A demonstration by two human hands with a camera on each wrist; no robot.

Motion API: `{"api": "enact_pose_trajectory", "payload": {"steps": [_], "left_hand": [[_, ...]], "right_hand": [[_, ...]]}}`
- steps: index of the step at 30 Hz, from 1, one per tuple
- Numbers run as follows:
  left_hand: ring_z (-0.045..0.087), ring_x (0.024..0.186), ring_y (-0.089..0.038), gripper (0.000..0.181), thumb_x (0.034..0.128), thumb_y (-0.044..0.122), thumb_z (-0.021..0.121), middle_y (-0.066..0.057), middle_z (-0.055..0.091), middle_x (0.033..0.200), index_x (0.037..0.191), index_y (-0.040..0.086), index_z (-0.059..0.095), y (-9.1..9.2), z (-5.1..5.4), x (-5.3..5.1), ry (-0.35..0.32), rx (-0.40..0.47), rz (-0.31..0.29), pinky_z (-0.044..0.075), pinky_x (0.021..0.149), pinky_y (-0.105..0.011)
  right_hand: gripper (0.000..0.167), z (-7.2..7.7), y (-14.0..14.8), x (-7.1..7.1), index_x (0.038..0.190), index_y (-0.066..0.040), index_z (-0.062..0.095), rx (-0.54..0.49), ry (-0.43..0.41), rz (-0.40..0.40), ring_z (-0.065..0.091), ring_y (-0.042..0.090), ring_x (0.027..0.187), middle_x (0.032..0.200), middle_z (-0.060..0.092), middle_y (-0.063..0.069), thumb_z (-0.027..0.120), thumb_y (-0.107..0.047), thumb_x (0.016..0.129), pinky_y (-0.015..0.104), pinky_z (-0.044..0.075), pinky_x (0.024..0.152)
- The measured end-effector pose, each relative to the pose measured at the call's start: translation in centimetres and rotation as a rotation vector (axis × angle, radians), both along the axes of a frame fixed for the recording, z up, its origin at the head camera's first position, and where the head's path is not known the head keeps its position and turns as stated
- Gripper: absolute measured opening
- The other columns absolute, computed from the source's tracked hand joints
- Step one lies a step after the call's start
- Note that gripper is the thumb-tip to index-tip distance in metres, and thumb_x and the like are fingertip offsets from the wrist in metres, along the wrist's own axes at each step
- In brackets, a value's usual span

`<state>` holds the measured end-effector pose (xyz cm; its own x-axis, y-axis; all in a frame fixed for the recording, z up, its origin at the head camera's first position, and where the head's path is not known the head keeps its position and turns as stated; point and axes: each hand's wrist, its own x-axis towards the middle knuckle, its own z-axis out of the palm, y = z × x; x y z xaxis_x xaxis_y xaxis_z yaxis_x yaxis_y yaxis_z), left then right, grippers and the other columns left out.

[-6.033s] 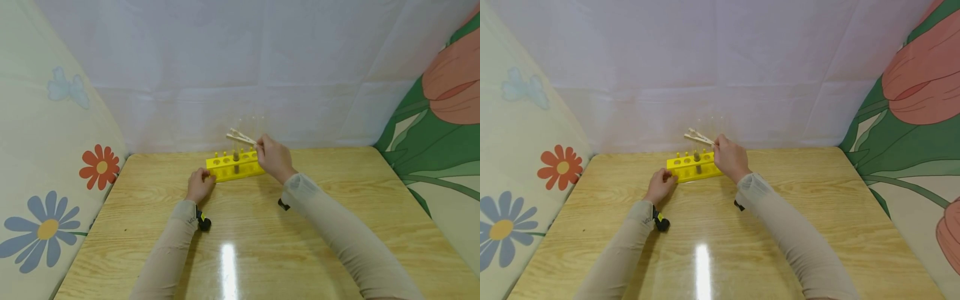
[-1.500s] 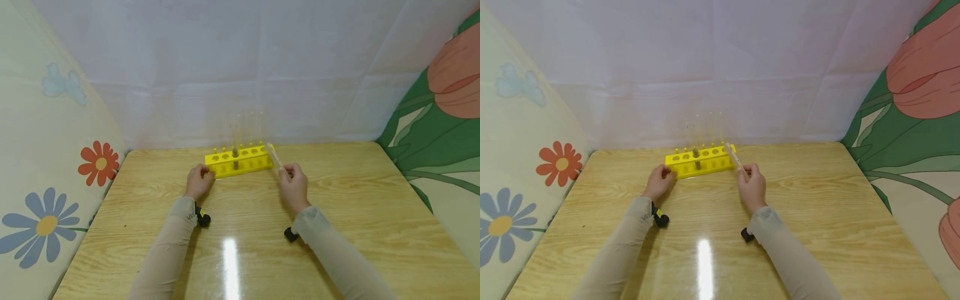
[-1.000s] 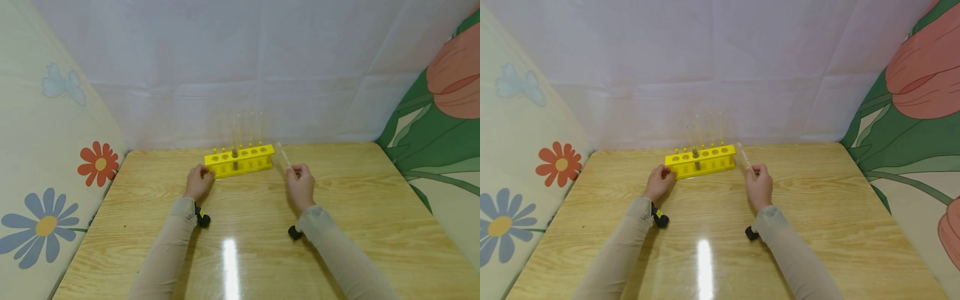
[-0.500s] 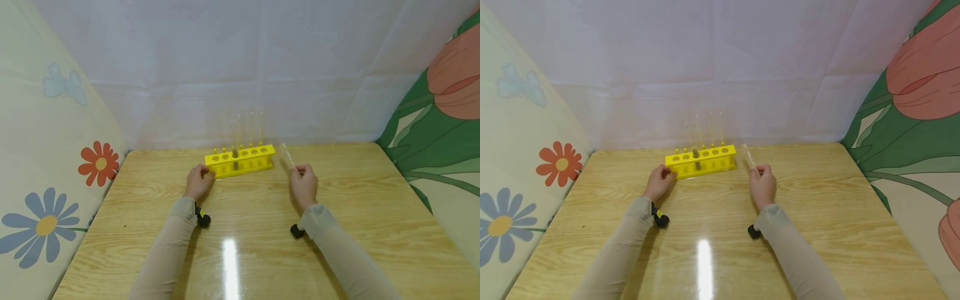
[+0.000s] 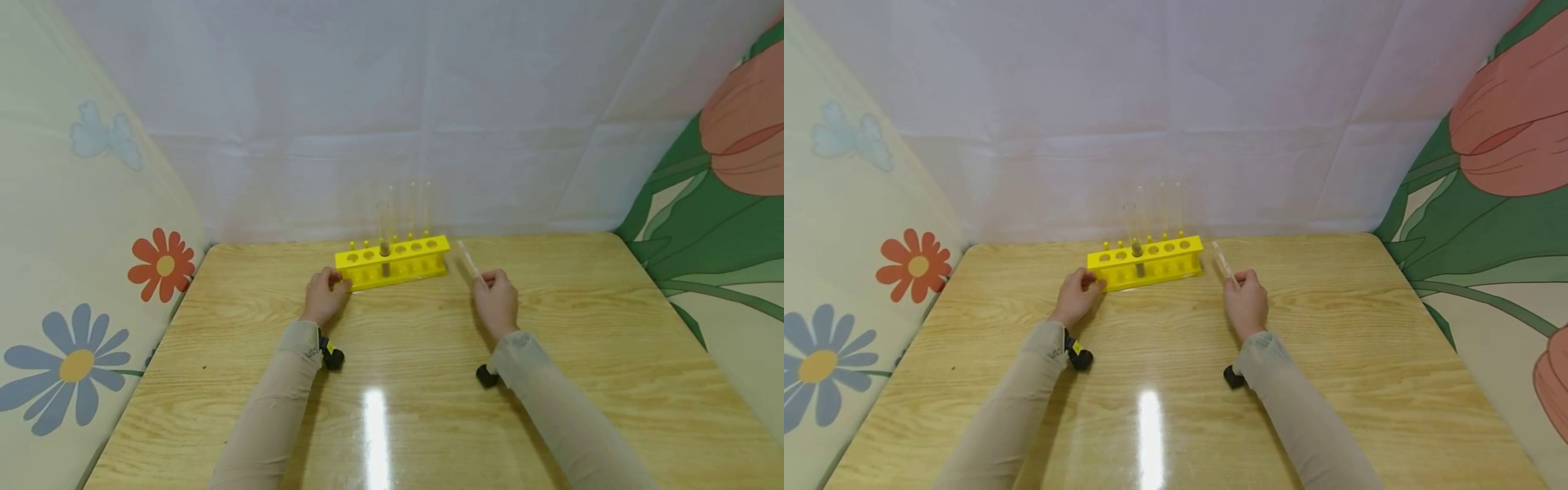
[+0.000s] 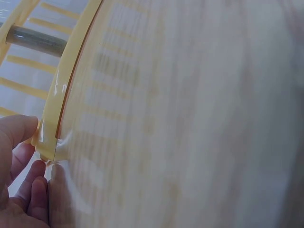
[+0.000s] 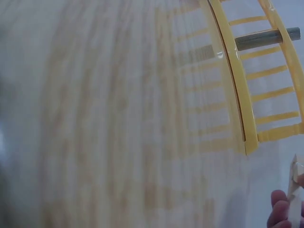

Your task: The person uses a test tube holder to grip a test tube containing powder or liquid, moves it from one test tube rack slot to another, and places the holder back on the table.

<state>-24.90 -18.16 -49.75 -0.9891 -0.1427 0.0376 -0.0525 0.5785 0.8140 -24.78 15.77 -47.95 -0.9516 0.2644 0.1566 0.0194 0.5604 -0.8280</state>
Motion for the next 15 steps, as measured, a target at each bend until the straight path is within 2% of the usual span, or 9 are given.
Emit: {"api": "enact_pose_trajectory", "payload": {"steps": [8, 15], "left_hand": [[0.044, 0.106, -0.034, 0.029, 0.0986, 0.026, 0.063, -0.019, 0.05, 0.114, 0.114, 0.002, 0.055, -0.01, 0.11, 0.07, -0.025, 0.001, -0.007, 0.036, 0.094, -0.048], [0.045, 0.103, -0.034, 0.03, 0.0979, 0.025, 0.064, -0.019, 0.052, 0.112, 0.114, 0.001, 0.056, 0.09, 0.15, 0.15, -0.006, -0.003, -0.002, 0.036, 0.093, -0.047]], "right_hand": [[0.026, 0.03, -0.04, 0.01, 0.107, -0.002, 0.061, 0.071, -0.064, 0.031, 0.059, 0.029, 0.07, 0.086, 0.064, 0.015, 0.056, -0.026, 0.099, 0.037, 0.044, 0.062], [0.026, 0.08, 0.08, 0.0, 0.108, -0.001, 0.06, 0.105, -0.073, 0.076, 0.058, 0.028, 0.066, 0.085, 0.065, 0.017, 0.055, -0.026, 0.1, 0.035, 0.044, 0.057]]}}
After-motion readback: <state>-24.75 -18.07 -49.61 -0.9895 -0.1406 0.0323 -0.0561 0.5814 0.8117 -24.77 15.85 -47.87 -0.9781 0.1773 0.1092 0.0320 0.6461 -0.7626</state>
